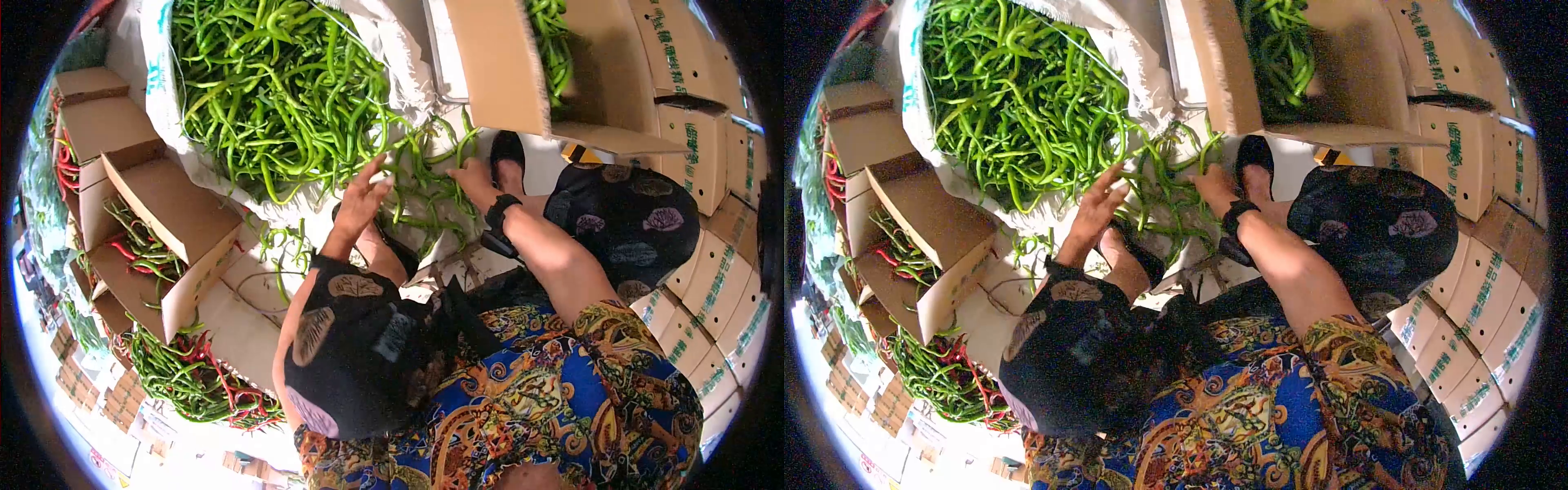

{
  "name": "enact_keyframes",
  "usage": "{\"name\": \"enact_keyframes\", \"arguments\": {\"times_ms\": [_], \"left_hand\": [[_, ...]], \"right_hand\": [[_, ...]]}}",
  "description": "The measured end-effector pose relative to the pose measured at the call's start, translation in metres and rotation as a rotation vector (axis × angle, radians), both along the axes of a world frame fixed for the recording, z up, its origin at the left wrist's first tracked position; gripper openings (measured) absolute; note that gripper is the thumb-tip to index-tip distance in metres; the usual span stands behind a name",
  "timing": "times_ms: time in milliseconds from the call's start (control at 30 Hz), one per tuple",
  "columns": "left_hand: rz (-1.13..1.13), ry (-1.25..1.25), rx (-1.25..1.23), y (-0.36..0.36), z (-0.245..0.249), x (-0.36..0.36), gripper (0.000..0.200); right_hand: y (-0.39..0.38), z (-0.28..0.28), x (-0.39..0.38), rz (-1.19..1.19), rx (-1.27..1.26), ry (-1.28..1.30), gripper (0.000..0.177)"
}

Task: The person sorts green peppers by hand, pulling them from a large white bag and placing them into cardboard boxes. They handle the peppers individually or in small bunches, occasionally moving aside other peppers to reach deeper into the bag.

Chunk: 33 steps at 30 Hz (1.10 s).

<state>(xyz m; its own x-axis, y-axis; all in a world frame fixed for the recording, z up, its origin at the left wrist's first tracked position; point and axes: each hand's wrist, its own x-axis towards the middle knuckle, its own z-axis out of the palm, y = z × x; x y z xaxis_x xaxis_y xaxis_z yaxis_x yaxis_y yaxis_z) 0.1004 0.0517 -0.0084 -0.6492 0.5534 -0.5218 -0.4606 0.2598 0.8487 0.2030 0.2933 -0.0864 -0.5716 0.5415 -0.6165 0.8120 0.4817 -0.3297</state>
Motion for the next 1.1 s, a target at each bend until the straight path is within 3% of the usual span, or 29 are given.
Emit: {"name": "enact_keyframes", "arguments": {"times_ms": [133, 233, 300, 433, 500, 600, 633, 667, 733, 800, 833, 867, 967, 1067, 1100], "left_hand": [[0.293, 0.052, -0.047, 0.017, -0.026, 0.008, 0.026], [0.436, -0.028, -0.035, 0.006, 0.019, 0.007, 0.013], [0.468, -0.049, 0.109, -0.006, 0.043, 0.01, 0.032], [0.531, -0.109, 0.181, -0.033, 0.057, 0.025, 0.048], [0.643, -0.272, 0.255, -0.043, 0.042, 0.041, 0.033], [0.778, -0.458, 0.352, -0.041, 0.038, 0.054, 0.015], [0.777, -0.503, 0.299, -0.038, 0.035, 0.058, 0.011], [0.625, -0.524, 0.252, -0.041, 0.027, 0.058, 0.013], [0.474, -0.4, 0.188, -0.035, 0.01, 0.061, 0.013], [0.399, -0.365, 0.023, -0.022, 0.01, 0.053, 0.014], [0.36, -0.348, -0.061, -0.018, 0.009, 0.049, 0.015], [0.277, -0.218, -0.14, -0.015, 0.001, 0.046, 0.017], [0.112, 0.235, -0.268, -0.005, -0.047, 0.048, 0.028], [0.017, 0.696, -0.37, 0.024, -0.062, 0.028, 0.028], [-0.03, 0.652, -0.463, 0.033, -0.069, 0.024, 0.032]], "right_hand": [[0.01, -0.01, 0.006, -0.068, -0.081, 0.025, 0.023], [0.005, 0.047, -0.002, -0.125, -0.107, 0.022, 0.026], [-0.002, 0.075, 0.004, -0.062, -0.05, 0.003, 0.031], [-0.031, 0.054, 0.005, 0.056, -0.059, 0.251, 0.035], [-0.045, 0.04, -0.016, 0.036, -0.079, 0.411, 0.037], [-0.046, 0.018, -0.04, -0.035, -0.214, 0.349, 0.037], [-0.042, -0.011, -0.034, -0.016, -0.155, 0.38, 0.034], [-0.038, -0.012, -0.03, -0.016, -0.193, 0.369, 0.035], [-0.025, -0.012, -0.024, -0.009, -0.263, 0.347, 0.035], [-0.016, 0.038, -0.021, 0.047, -0.131, 0.319, 0.032], [-0.001, 0.052, -0.017, -0.013, -0.275, 0.213, 0.029], [0.009, 0.061, -0.012, -0.076, -0.418, 0.107, 0.025], [0.013, 0.079, 0.004, 0.049, -0.286, -0.037, 0.022], [0.001, 0.062, 0.026, -0.181, -0.25, 0.031, 0.028], [-0.009, 0.078, 0.014, -0.19, -0.231, -0.008, 0.026]]}}
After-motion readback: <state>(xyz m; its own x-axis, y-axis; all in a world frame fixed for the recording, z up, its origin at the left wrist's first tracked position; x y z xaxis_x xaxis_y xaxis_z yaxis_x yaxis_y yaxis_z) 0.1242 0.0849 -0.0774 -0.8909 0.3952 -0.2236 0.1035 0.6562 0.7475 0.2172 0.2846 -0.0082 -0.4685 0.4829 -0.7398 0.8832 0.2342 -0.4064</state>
